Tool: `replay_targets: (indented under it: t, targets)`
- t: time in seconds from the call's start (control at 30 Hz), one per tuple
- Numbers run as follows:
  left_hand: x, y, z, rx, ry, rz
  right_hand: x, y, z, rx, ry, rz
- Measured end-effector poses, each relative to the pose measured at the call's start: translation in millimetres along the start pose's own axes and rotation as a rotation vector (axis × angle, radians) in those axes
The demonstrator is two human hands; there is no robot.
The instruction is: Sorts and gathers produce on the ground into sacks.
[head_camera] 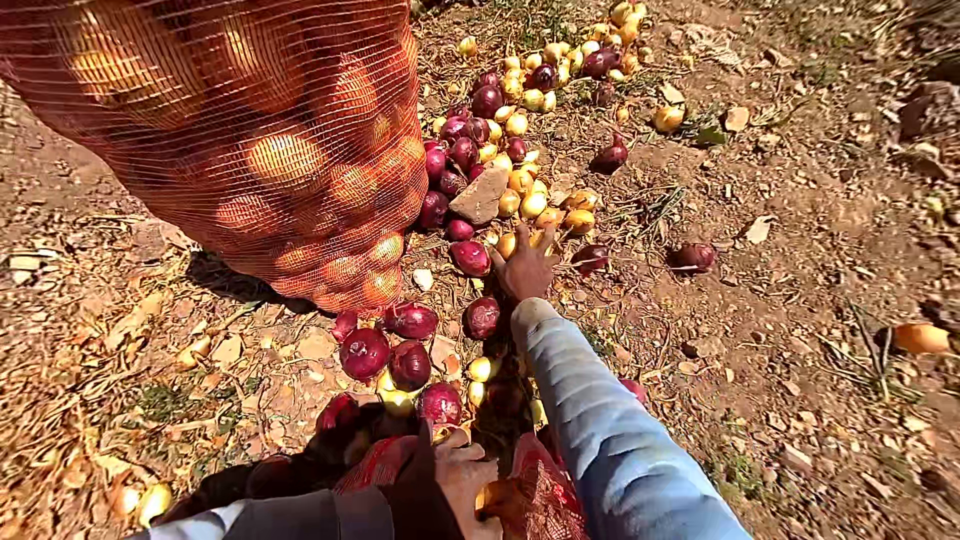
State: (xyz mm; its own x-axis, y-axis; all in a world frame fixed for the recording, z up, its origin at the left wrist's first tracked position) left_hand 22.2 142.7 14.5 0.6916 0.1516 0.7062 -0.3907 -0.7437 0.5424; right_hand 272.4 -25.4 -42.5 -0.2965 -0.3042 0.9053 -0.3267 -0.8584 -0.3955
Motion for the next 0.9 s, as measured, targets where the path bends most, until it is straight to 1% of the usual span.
replay_targets:
  t: [0.1,0.2,0.27,0.33,0.4,0.43,0.5,0.53,0.57,0.6,0.63,0.67,0.7,0.73,0.83,0.9]
  targets:
    - [7,4,-5,0.011,-0.035,-0.008,2,3,9,-0.058,-0.025,0.022]
    - [12,5,-4,0.007,-0.045,-0.032,14,11,36,-0.103,-0.183,0.043]
    - [9,7,-6,0.014,-0.042,-0.07,22,30,47,-0.127,-0.306,0.156]
    - [8,6,-6,0.008,-0.016,-0.084,36,49,44,-0.126,-0.34,0.346]
    - [2,4,-5,-0.008,0.02,-0.087,62,59,13,-0.134,-0.373,0.605]
    - [-6,2,-6,-0.03,0.048,-0.089,80,59,-12,-0.136,-0.431,0.746]
    - [-22,5,-22,-0.104,0.105,-0.065,115,60,-74,-0.152,-0.613,0.983]
    - [-21,7,-27,-0.148,0.132,-0.045,131,59,-104,-0.159,-0.705,1.059]
    - [-15,10,-27,-0.161,0.1,-0.013,143,60,-132,-0.15,-0.788,1.102]
    - [-6,13,-25,-0.164,0.02,0.04,155,61,-156,-0.116,-0.845,1.074]
    - [2,17,-25,-0.153,-0.057,0.057,165,62,-177,-0.07,-0.886,0.988]
    - [7,19,-32,-0.146,-0.049,0.007,176,62,-197,-0.018,-0.907,0.882]
    - [10,23,-45,-0.139,0.008,-0.079,187,63,-218,0.033,-0.913,0.792]
    - [16,27,-59,-0.136,0.022,-0.174,196,63,-240,0.075,-0.902,0.746]
    - [15,28,-101,-0.231,-0.049,-0.211,220,64,-299,0.135,-0.872,0.768]
    - [16,22,-129,-0.326,-0.172,-0.226,242,63,-322,0.132,-0.991,0.756]
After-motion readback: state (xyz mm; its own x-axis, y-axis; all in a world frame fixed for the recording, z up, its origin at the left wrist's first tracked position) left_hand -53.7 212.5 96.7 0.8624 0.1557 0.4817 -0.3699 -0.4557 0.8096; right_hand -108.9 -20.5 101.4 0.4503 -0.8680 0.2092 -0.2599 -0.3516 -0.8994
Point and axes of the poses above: each hand's wrist, its own z-axis towards the middle knuckle, its own x-axis out of the back of the hand, y = z × x, the point moved 2 cm from there along z, towards the middle knuckle, and after that the axes turned 9 degrees about y, right-handed, at the moved point
